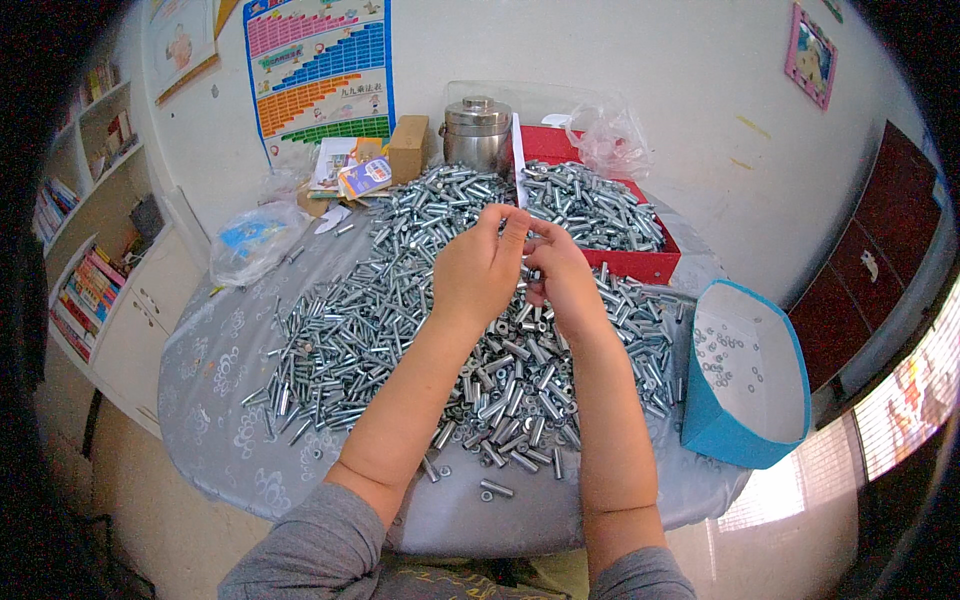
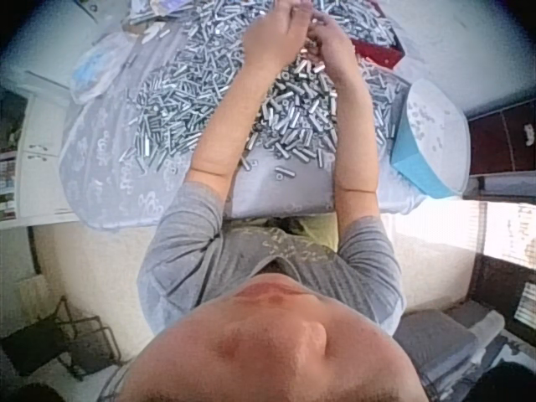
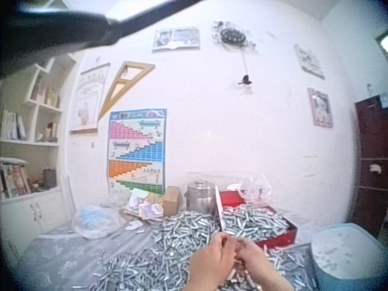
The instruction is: The person sits at a table covered with a large pile of metal fasteners. They repeatedly pick up a cylindrical metal piece and a small washer, insert the washer into the piece, and place the assembled unit into a red box. The process is continuous and repetitive throughout the clip.
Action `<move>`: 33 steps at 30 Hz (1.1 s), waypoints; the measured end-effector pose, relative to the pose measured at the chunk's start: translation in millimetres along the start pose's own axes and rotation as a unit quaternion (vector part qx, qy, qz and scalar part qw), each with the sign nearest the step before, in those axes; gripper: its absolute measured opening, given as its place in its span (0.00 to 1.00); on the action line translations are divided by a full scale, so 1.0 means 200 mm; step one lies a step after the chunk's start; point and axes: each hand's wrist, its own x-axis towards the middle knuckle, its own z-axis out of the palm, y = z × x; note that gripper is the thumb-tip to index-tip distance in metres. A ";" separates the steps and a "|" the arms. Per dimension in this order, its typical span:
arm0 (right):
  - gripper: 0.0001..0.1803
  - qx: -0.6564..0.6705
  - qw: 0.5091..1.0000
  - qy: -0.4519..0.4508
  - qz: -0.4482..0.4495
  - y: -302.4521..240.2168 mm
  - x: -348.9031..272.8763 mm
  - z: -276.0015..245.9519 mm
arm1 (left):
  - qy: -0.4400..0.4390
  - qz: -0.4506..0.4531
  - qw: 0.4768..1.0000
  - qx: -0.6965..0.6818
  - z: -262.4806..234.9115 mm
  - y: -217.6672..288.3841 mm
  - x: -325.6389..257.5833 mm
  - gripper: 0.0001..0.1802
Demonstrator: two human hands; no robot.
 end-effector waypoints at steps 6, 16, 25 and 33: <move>0.23 0.094 0.995 0.033 0.008 -0.04 -0.03 0.03 | 0.017 0.005 1.000 -0.003 -0.01 -0.01 0.00 0.23; 0.23 -0.134 0.976 0.153 -0.079 0.08 0.05 -0.09 | 0.012 -0.003 1.000 -0.005 0.00 -0.03 0.01 0.24; 0.17 -0.144 0.987 -0.070 -0.030 0.02 0.00 -0.03 | 0.012 -0.001 1.000 -0.002 0.02 -0.05 0.00 0.25; 0.20 -0.382 0.909 0.126 -0.104 0.08 0.06 -0.22 | 0.045 0.016 0.999 0.010 0.00 -0.05 0.02 0.25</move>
